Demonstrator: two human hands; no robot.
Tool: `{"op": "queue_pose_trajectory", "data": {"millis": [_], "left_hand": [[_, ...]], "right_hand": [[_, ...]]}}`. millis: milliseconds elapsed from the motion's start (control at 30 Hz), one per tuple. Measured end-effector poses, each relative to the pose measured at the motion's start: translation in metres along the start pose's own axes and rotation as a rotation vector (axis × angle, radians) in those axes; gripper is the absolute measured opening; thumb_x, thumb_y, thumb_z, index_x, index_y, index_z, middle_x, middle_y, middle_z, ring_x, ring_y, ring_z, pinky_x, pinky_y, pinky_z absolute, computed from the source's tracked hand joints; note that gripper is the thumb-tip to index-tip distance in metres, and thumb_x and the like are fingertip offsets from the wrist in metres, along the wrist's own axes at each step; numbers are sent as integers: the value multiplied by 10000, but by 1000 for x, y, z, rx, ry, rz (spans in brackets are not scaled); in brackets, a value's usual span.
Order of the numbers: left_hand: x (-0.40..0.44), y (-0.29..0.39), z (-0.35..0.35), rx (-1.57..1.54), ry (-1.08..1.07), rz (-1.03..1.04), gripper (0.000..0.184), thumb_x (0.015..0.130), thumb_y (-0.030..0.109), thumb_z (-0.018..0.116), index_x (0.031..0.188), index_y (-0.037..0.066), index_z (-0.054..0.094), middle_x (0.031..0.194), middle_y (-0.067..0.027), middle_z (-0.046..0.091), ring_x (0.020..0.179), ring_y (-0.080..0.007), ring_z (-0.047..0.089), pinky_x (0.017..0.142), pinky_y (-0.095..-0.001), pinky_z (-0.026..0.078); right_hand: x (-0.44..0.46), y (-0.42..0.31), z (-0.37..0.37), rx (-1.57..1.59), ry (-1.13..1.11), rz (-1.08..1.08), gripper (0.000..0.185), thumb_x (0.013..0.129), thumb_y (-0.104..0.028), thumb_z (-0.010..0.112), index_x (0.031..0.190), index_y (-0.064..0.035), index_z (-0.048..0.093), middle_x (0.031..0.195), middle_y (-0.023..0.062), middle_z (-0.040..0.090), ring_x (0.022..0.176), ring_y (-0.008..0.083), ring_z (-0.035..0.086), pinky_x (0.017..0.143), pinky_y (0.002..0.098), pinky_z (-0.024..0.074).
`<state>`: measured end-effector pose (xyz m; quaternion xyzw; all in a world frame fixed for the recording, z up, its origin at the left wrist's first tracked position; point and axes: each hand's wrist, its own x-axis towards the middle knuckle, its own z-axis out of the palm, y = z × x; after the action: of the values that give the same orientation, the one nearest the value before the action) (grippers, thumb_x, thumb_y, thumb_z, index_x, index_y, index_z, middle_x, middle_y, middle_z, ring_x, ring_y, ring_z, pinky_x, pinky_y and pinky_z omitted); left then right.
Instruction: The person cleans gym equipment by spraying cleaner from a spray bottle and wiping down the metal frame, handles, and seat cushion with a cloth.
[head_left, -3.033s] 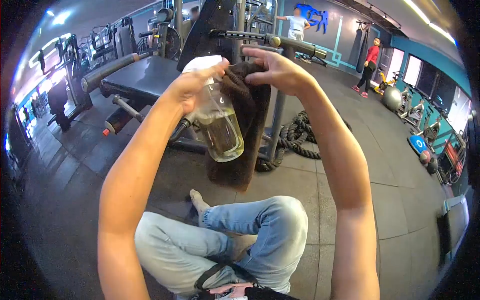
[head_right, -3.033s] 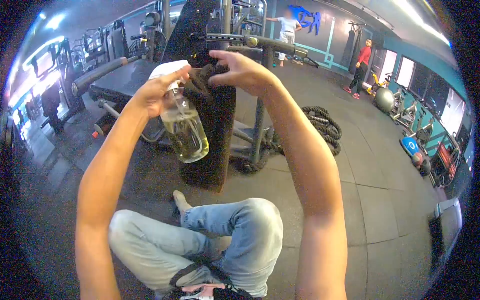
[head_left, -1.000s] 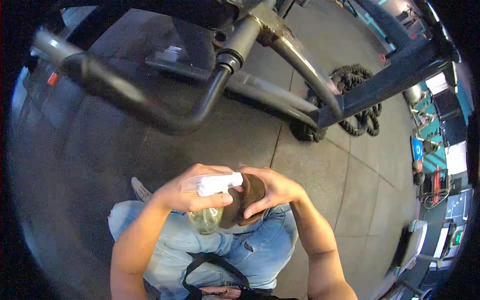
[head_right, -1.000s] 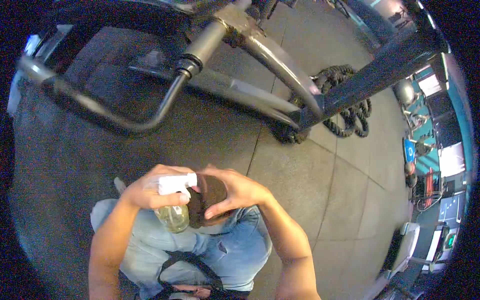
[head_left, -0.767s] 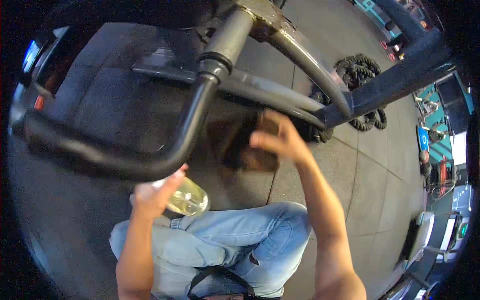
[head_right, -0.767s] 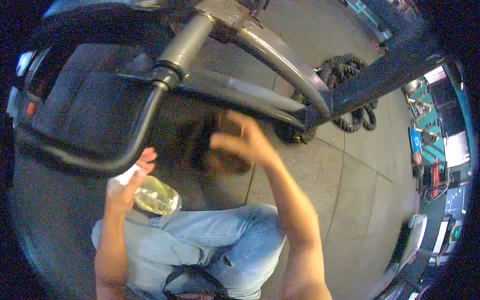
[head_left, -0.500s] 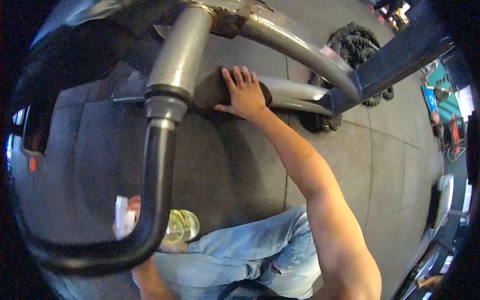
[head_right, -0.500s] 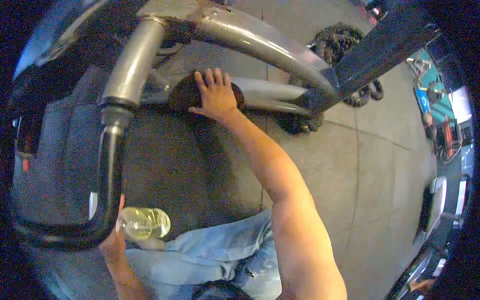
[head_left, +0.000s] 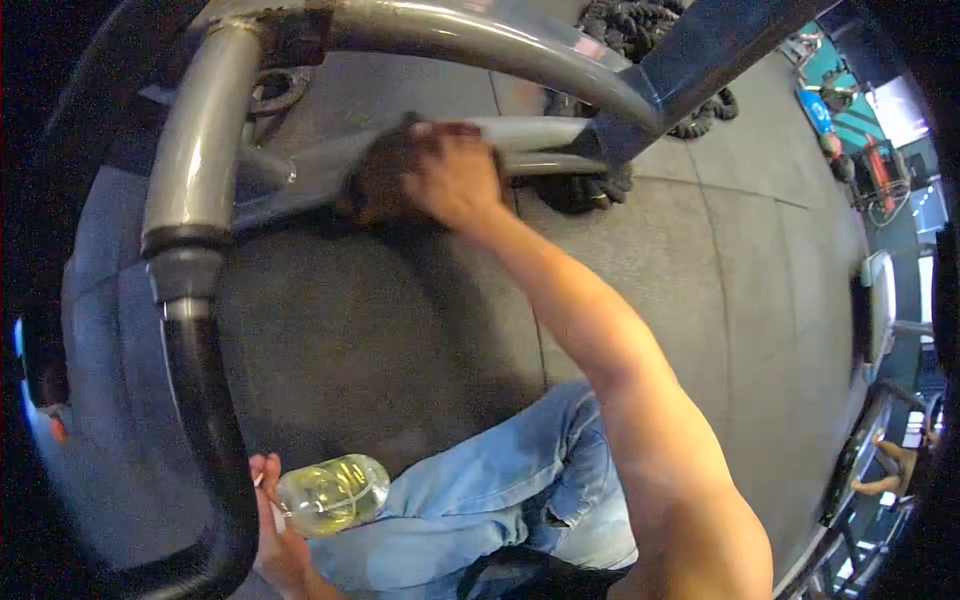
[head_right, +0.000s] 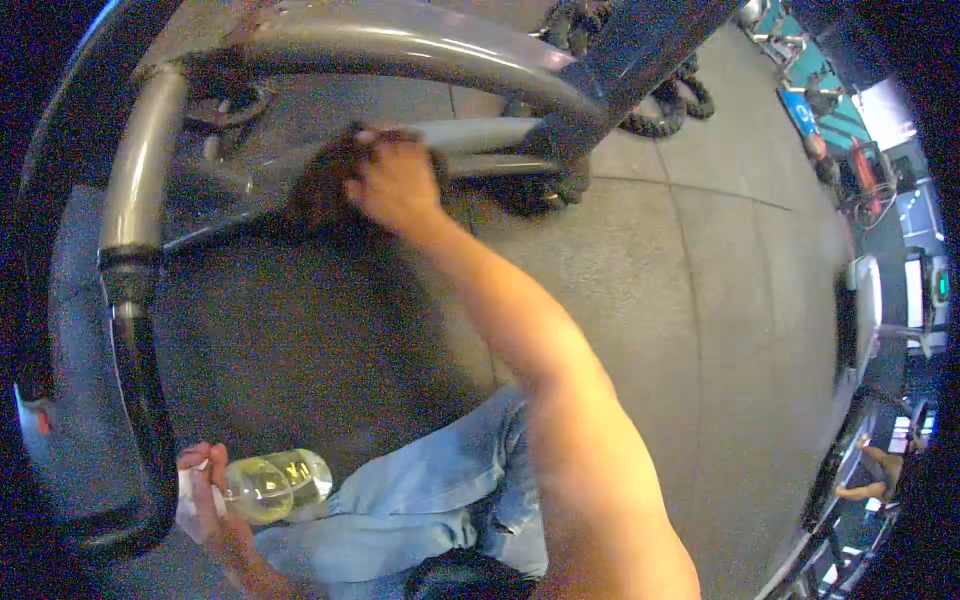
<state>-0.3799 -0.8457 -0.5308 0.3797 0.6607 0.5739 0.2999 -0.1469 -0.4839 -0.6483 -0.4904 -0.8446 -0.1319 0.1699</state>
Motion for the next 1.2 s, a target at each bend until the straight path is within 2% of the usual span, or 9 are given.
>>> {"op": "queue_pose_trajectory", "data": {"millis": [200,233,333,467,567,700,833,1000,1200], "left_hand": [[-7,-1,-20,836,-63,131,311,979,185,538,1170,-59,525,1169,-211,529,1086,-302,575,992,-426,485],[-4,-1,-17,811,-86,131,311,979,185,538,1170,-59,525,1169,-211,529,1086,-302,575,992,-426,485],[10,-3,-17,-114,-52,-85,308,1011,178,463,1136,-94,533,1167,-218,528,1074,-314,575,998,-438,484],[5,-9,-20,-300,8,-114,317,997,188,490,1141,-92,530,1182,-222,515,1104,-325,562,1008,-462,474],[-6,-14,-20,-268,41,-152,333,973,200,522,1123,-94,564,1141,-204,570,1081,-304,587,999,-443,473],[-2,21,10,53,-44,-80,283,946,200,578,1059,-47,659,1005,-139,686,915,-231,663,889,-350,502],[-15,65,27,-96,-118,58,132,911,61,606,990,-28,662,960,-106,696,885,-166,659,799,-290,510],[-78,112,-20,-68,0,377,83,846,35,646,912,-15,631,837,-97,657,746,-172,626,692,-315,504],[-189,161,-143,33,271,560,182,896,147,614,893,-34,626,894,-136,654,779,-197,632,708,-318,523]], "right_hand": [[-9,86,-48,-120,-371,682,550,895,-417,499,1306,-52,518,1246,184,565,1212,353,476,940,551,367],[0,93,4,-66,241,649,397,869,-346,527,1142,-60,554,1084,123,616,834,371,593,710,559,415],[-1,18,-25,-76,104,59,579,891,-509,559,1351,-163,497,1356,205,449,1321,391,325,1122,493,222],[-18,102,-15,16,90,-247,728,840,-596,591,1399,-145,470,1423,223,399,1333,396,353,1128,487,251],[-66,157,-28,61,-150,6,532,830,-302,700,1269,-57,527,1336,272,470,1216,406,484,1003,439,436],[-106,162,-33,-72,338,-134,380,874,-164,602,1232,-41,567,1069,201,635,940,385,629,831,489,512],[-127,121,-81,1195,-16,822,306,969,-230,539,1172,-5,585,1052,141,658,910,268,650,810,401,531],[-121,14,-231,1915,97,1006,348,978,-321,536,1134,-19,609,979,48,649,868,171,623,766,329,511],[-16,-143,-354,1467,216,234,385,958,-374,555,1070,-12,624,949,89,660,786,208,603,712,333,488]]}}
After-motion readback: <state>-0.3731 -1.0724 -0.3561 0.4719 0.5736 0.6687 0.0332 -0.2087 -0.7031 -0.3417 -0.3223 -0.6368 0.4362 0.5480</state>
